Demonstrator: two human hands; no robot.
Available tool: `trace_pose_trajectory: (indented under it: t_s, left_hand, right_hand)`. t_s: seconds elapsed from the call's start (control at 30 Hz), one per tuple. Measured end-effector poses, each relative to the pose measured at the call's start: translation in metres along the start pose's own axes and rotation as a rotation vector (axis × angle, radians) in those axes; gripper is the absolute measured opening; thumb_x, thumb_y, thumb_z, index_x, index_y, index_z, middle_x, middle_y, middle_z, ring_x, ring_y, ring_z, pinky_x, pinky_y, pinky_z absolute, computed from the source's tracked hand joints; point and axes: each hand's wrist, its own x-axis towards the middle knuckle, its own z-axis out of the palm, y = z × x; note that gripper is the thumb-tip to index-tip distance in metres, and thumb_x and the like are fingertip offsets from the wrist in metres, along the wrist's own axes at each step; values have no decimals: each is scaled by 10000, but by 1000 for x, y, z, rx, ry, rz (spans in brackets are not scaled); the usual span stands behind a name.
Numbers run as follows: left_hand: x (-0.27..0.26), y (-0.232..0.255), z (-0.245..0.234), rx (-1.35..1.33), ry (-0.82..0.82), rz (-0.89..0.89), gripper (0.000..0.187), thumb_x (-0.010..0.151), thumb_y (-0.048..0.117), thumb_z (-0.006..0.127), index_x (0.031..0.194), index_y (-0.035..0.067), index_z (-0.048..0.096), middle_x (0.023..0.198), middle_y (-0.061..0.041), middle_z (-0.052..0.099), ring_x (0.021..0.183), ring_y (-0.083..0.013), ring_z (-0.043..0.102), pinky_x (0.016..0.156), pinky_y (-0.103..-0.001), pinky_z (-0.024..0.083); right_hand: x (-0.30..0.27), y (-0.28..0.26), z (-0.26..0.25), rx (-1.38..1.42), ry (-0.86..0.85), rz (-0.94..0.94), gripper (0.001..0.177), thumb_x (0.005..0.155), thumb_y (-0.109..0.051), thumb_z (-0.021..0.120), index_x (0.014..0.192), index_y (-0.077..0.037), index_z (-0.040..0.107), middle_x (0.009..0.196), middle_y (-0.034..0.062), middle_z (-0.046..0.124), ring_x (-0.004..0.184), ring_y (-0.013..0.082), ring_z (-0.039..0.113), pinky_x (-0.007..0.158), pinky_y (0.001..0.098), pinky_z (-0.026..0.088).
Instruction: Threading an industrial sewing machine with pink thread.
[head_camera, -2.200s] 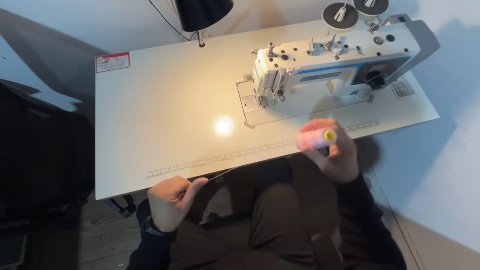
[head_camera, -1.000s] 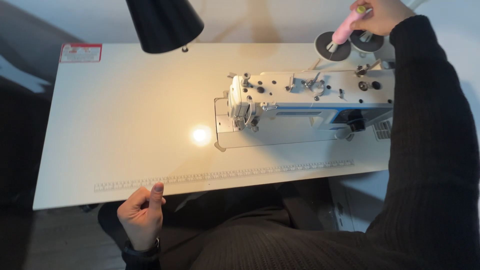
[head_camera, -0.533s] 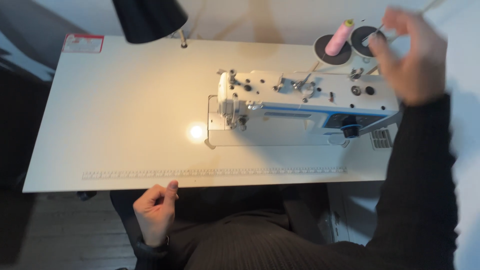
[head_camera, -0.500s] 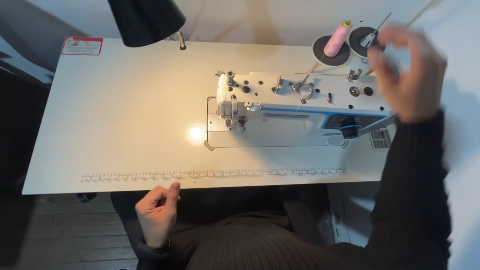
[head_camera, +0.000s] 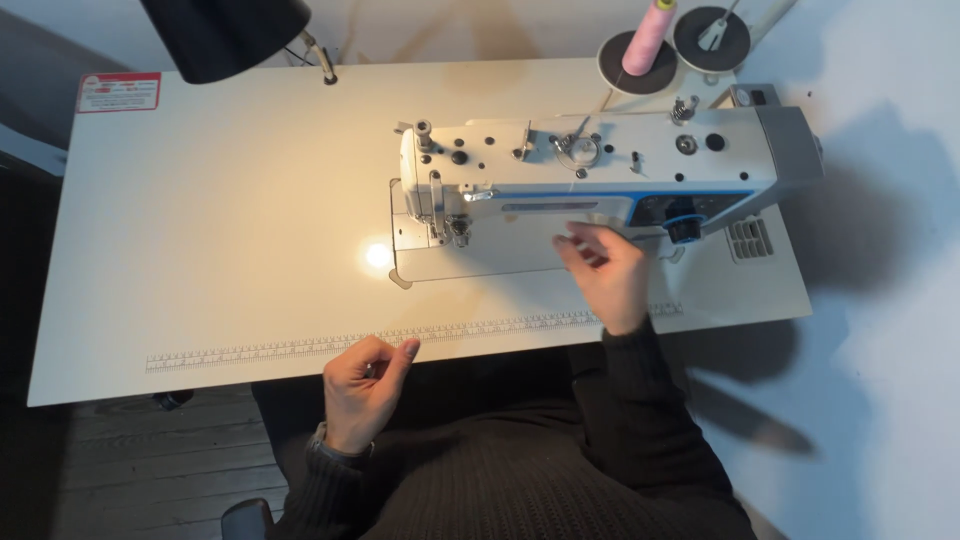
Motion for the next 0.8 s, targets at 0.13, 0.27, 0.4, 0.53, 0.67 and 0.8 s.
trace_pose_trajectory:
  t_s: [0.13, 0.27, 0.4, 0.53, 0.67, 0.8]
  left_hand:
    - [-4, 3, 8, -7, -56, 2, 339, 900, 222, 785, 648, 57, 629, 545, 33, 547, 501, -35, 449, 454, -224, 361]
    - [-10, -7, 5, 19, -46, -57, 355, 903, 241, 783, 645, 53, 627, 543, 27, 552, 497, -42, 442, 455, -224, 359]
    - [-7, -8, 7, 7, -77, -89, 367, 909, 248, 778, 636, 53, 627, 534, 31, 560, 494, -38, 449, 449, -221, 363]
    - [-2, -7, 8, -1, -77, -66, 372, 911, 236, 782, 636, 47, 617, 530, 19, 544, 488, -42, 439, 443, -223, 350]
    - [18, 18, 13, 25, -109, 50, 346, 913, 224, 785, 655, 56, 627, 558, 17, 575, 485, -46, 476, 428, -234, 361]
    - [44, 61, 25, 129, -143, 399, 232, 891, 211, 817, 756, 76, 686, 639, 3, 597, 541, -82, 534, 477, -249, 416]
  right_hand:
    - [2, 12, 18, 6, -80, 78, 281, 898, -186, 796, 1099, 5, 752, 831, 62, 738, 645, 87, 665, 570, 214, 529]
    - [4, 15, 25, 18, -110, 154, 273, 916, -189, 785, 1104, 7, 753, 766, 52, 725, 608, 83, 664, 556, 212, 524]
    - [4, 38, 24, 292, -155, 100, 187, 967, -138, 744, 1051, 28, 735, 760, 15, 672, 608, 68, 600, 547, 210, 476]
    - [-7, 18, 6, 716, -304, 281, 99, 972, -99, 687, 1004, -5, 692, 712, -18, 621, 518, 79, 512, 480, 224, 371]
    - [-18, 7, -22, 1066, -416, 325, 56, 1019, -66, 690, 1017, -11, 698, 606, -24, 545, 492, 55, 451, 469, 232, 334]
    - [-3, 3, -26, 539, -213, 190, 115, 1004, -121, 730, 1024, -9, 714, 635, -47, 531, 538, 38, 423, 494, 232, 323]
